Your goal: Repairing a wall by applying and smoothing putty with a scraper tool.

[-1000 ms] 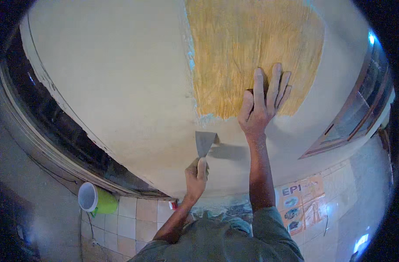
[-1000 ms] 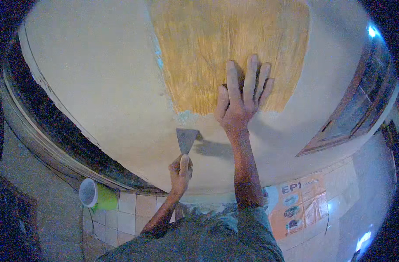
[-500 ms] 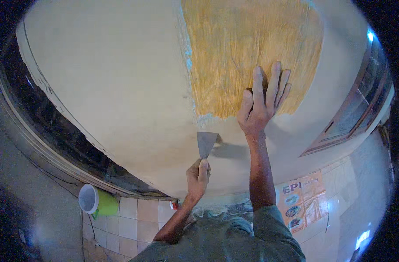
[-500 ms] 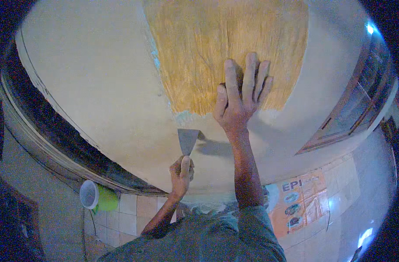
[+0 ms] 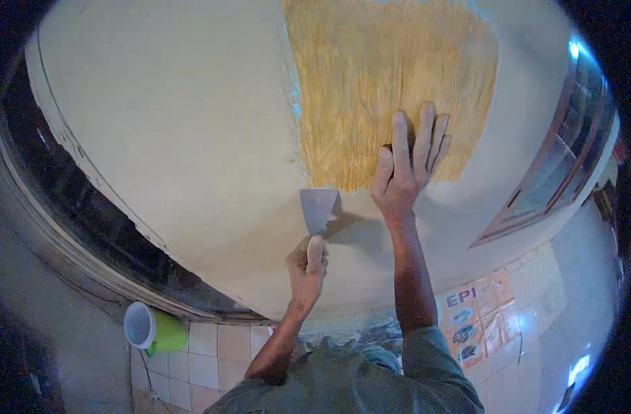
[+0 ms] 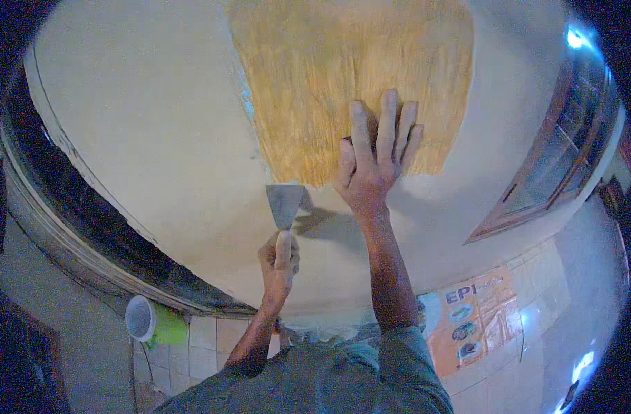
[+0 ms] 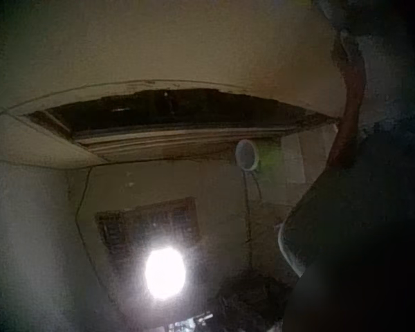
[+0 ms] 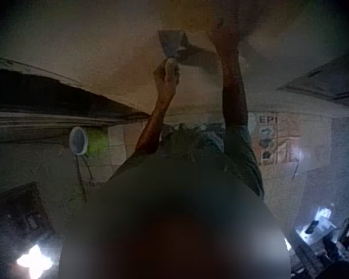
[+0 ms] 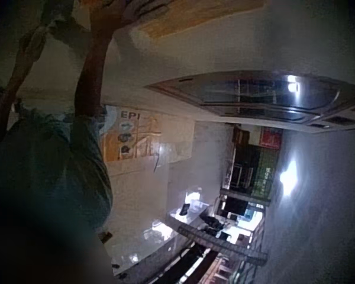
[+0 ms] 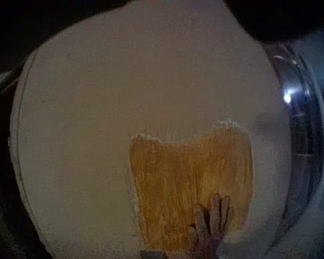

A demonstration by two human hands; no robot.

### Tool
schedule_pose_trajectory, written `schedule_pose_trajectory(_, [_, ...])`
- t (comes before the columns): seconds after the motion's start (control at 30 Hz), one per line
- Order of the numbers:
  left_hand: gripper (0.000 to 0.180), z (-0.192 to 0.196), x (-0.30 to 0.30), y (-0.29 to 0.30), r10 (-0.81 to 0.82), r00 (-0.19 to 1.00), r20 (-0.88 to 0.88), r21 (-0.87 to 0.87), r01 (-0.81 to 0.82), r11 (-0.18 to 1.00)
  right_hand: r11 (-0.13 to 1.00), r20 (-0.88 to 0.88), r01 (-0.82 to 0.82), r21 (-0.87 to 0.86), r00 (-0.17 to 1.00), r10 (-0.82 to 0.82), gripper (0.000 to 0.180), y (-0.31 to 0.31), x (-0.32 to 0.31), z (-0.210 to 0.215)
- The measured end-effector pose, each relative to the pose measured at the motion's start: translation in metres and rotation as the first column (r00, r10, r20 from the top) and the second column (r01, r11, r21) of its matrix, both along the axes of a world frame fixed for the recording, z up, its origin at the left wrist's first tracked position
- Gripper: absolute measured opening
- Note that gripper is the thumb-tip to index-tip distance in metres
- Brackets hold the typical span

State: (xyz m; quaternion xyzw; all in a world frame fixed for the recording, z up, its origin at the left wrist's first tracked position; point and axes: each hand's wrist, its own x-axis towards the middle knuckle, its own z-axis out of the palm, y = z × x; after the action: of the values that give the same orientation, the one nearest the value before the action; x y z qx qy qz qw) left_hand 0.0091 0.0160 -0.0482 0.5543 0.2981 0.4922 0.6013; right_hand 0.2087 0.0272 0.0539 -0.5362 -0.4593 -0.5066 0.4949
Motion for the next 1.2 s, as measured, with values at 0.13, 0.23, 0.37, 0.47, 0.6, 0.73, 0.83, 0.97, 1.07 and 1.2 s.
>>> schedule_pose_trajectory(0.13, [0.039, 0.041, 0.004, 0.002, 0.027, 0.999, 0.046, 0.023, -0.029, 0.999, 1.0, -0.017, -0.002, -0.001, 1.0, 0.002, 0.047, -0.001, 0.0, 0.0])
schedule_pose_trajectory(0.23, [0.039, 0.081, 0.005, 0.016, 0.024, 0.999, 0.034, 0.081, -0.027, 0.996, 0.999, -0.029, -0.028, 0.028, 0.999, 0.029, 0.046, 0.0, 0.003, -0.001])
schedule_pose_trajectory(0.37, [0.041, 0.071, 0.006, 0.018, -0.013, 0.999, 0.042, 0.125, 0.007, 0.992, 0.999, -0.031, -0.035, 0.041, 0.999, 0.036, 0.046, 0.0, 0.002, 0.0])
schedule_pose_trajectory(0.47, [0.042, 0.034, 0.0, 0.008, -0.005, 1.0, 0.023, 0.068, 0.003, 0.998, 1.0, -0.014, 0.002, 0.009, 1.0, -0.002, 0.047, -0.001, -0.001, 0.001])
schedule_pose_trajectory(0.6, [0.042, 0.034, -0.002, 0.003, -0.026, 0.999, 0.036, 0.051, 0.024, 0.998, 1.0, -0.01, 0.002, 0.004, 1.0, -0.002, 0.047, -0.002, -0.003, 0.003])
schedule_pose_trajectory(0.73, [0.043, 0.08, 0.003, 0.013, 0.012, 1.0, 0.019, 0.057, -0.013, 0.998, 1.0, -0.006, 0.029, 0.012, 1.0, -0.029, 0.048, -0.002, -0.002, 0.003])
schedule_pose_trajectory(0.83, [0.044, 0.085, 0.004, 0.017, -0.061, 0.992, 0.108, 0.085, 0.052, 0.995, 1.0, -0.012, 0.017, 0.005, 1.0, -0.017, 0.048, -0.003, -0.002, 0.003])
schedule_pose_trajectory(0.97, [0.043, 0.03, 0.002, 0.01, 0.016, 1.0, -0.021, 0.059, -0.014, 0.998, 0.999, -0.018, 0.039, -0.002, 0.999, -0.039, 0.049, 0.0, -0.005, 0.004])
schedule_pose_trajectory(1.07, [0.041, 0.007, 0.004, 0.004, 0.022, 0.999, -0.028, 0.058, -0.02, 0.998, 0.999, -0.023, 0.031, -0.022, 0.999, -0.032, 0.049, -0.001, -0.004, 0.004])
schedule_pose_trajectory(1.2, [0.041, 0.041, 0.006, 0.013, 0.049, 0.999, -0.005, 0.134, -0.048, 0.99, 0.999, -0.013, 0.036, -0.012, 0.999, -0.037, 0.049, -0.001, -0.003, 0.003])
